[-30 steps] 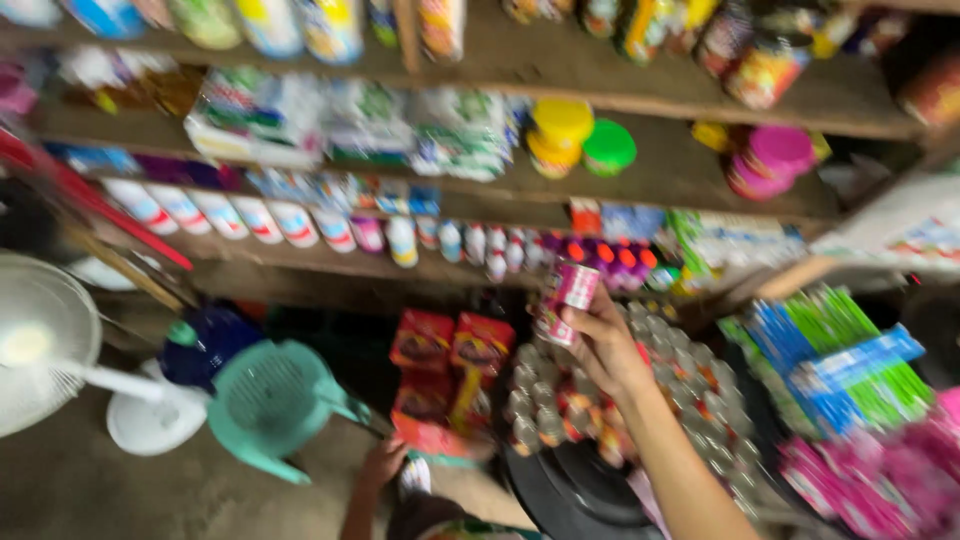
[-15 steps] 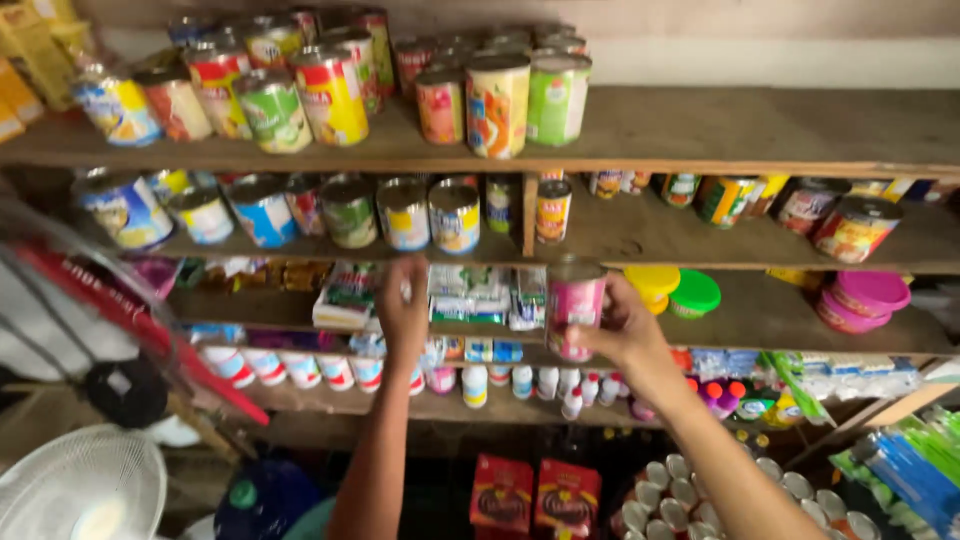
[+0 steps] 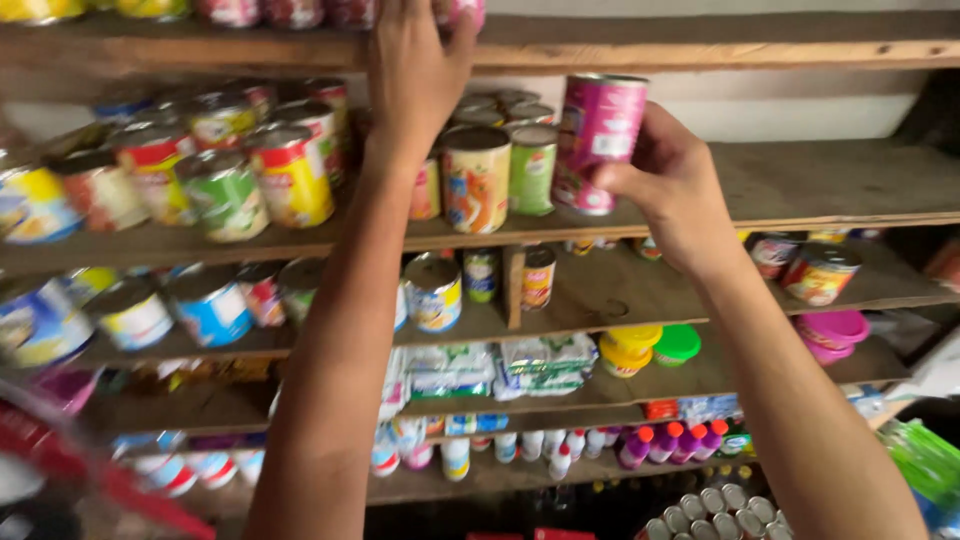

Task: Wiping canned goods with a cloth and placing them onto grocery store shelves.

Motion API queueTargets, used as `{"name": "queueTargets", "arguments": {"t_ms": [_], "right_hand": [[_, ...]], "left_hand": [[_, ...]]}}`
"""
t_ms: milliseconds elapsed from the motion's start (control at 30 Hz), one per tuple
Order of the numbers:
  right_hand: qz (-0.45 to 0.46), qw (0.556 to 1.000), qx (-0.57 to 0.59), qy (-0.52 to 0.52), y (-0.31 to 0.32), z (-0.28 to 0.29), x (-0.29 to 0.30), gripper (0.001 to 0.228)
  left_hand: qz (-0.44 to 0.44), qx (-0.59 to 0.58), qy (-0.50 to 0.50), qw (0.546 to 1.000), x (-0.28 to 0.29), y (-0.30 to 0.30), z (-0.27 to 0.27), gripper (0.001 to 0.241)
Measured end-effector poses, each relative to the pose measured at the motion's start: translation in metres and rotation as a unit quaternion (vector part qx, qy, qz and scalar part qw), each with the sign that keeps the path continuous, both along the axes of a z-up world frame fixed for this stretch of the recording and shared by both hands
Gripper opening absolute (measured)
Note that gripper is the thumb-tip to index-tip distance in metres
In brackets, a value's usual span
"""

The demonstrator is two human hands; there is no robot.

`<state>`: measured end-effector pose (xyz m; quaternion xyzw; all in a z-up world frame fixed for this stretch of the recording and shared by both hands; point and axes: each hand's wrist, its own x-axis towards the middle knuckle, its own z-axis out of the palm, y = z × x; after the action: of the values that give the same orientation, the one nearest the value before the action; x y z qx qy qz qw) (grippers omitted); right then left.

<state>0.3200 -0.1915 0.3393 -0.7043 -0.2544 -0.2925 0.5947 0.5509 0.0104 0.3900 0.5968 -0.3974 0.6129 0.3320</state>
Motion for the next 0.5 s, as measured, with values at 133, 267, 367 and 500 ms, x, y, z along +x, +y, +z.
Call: {"name": "queueTargets", "arguments": {"t_ms": [133, 267, 367, 500], "right_hand": [[-0.038, 0.998, -0.032, -0.033, -0.004, 0.031, 0.023, 0.052], [-0.061, 0.995, -0.029, -0.079, 0.000, 0.069, 0.060, 0.045], [-0.070, 0.988, -0.005, -0.137, -0.005, 0.097, 0.115, 0.033], [-0.049, 0.979, 0.002, -0.200, -0.021, 0.129, 0.196, 0.022]], "left_hand": [[0.087, -0.027, 0.072, 0.993, -0.003, -0.013, 0.016, 0.048], [0.168, -0.055, 0.089, 0.980, 0.005, -0.026, 0.011, 0.057], [0.221, -0.094, 0.031, 0.970, 0.007, -0.030, 0.009, 0.057], [0.225, -0.084, 0.011, 0.971, 0.006, -0.029, 0.003, 0.055]]}}
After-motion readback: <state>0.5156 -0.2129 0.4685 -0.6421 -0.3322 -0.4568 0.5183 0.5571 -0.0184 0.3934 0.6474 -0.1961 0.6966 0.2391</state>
